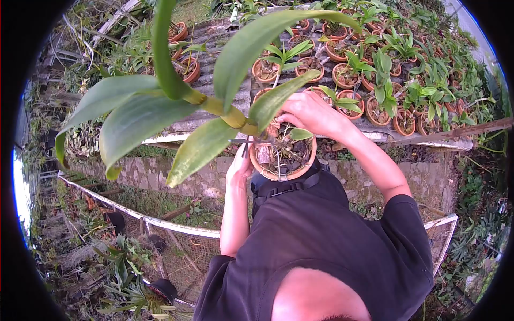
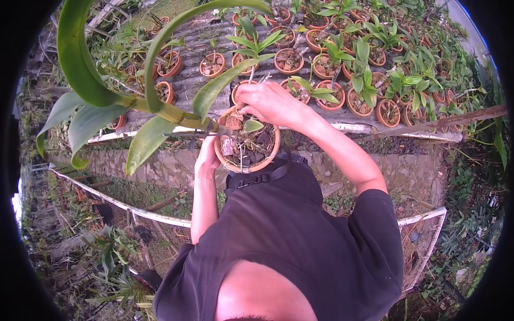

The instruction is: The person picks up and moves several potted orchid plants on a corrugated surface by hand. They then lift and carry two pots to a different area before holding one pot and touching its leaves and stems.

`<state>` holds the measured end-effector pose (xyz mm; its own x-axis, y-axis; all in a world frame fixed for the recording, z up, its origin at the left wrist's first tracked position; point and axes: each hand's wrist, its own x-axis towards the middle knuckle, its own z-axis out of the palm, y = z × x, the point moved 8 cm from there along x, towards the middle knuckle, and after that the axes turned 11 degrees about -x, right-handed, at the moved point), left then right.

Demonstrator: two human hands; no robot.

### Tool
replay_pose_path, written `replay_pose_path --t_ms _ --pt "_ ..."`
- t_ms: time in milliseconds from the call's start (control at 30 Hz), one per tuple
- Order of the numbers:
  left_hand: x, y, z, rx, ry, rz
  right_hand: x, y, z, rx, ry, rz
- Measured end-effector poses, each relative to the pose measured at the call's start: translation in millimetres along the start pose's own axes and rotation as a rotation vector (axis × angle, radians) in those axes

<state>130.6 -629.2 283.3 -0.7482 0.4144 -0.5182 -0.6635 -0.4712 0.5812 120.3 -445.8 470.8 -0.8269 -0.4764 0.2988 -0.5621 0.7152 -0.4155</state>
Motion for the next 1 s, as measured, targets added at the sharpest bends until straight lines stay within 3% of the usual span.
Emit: replay_pose_path --t_ms 67,133,267,567,667,767,867,900,1000 --pt "3.0 -4.8 -12.4 -0.007 0.027 0.011 -5.0 2.1 -2.4 0.023 0.013 0.046" --pt "-21.3 12.3 31.1 0.024 0.050 0.042 -11.2 1.6 -12.9 0.015 0.055 0.069" --pt "-10.7 2.8 -0.2 0.034 0.069 0.036 -25.2 2.8 -33.4 0.024 0.049 0.153" --pt "-13.4 7.4 7.2 0.019 -0.010 0.018 -53.3 4.3 -70.5 0.103 0.160 0.222" --pt "-13.2 6.1 13.5 0.000 -0.032 0.017 -53.3 7.3 -62.1 0.173 0.095 0.315" --pt "-13.1 5.6 23.5 -0.007 -0.030 0.030 -46.3 -3.8 -51.4 0.058 0.153 0.198" --pt "-18.2 7.9 40.1 -0.006 -0.066 0.046 -43.1 5.8 -40.7 0.196 0.184 0.227" --pt "-16.9 5.0 38.6 0.000 -0.061 0.032 -41.0 0.6 -40.9 -0.112 0.147 0.141" --pt "-13.2 2.5 33.7 0.024 -0.045 0.004 -43.6 11.8 -28.4 0.300 0.053 0.253"
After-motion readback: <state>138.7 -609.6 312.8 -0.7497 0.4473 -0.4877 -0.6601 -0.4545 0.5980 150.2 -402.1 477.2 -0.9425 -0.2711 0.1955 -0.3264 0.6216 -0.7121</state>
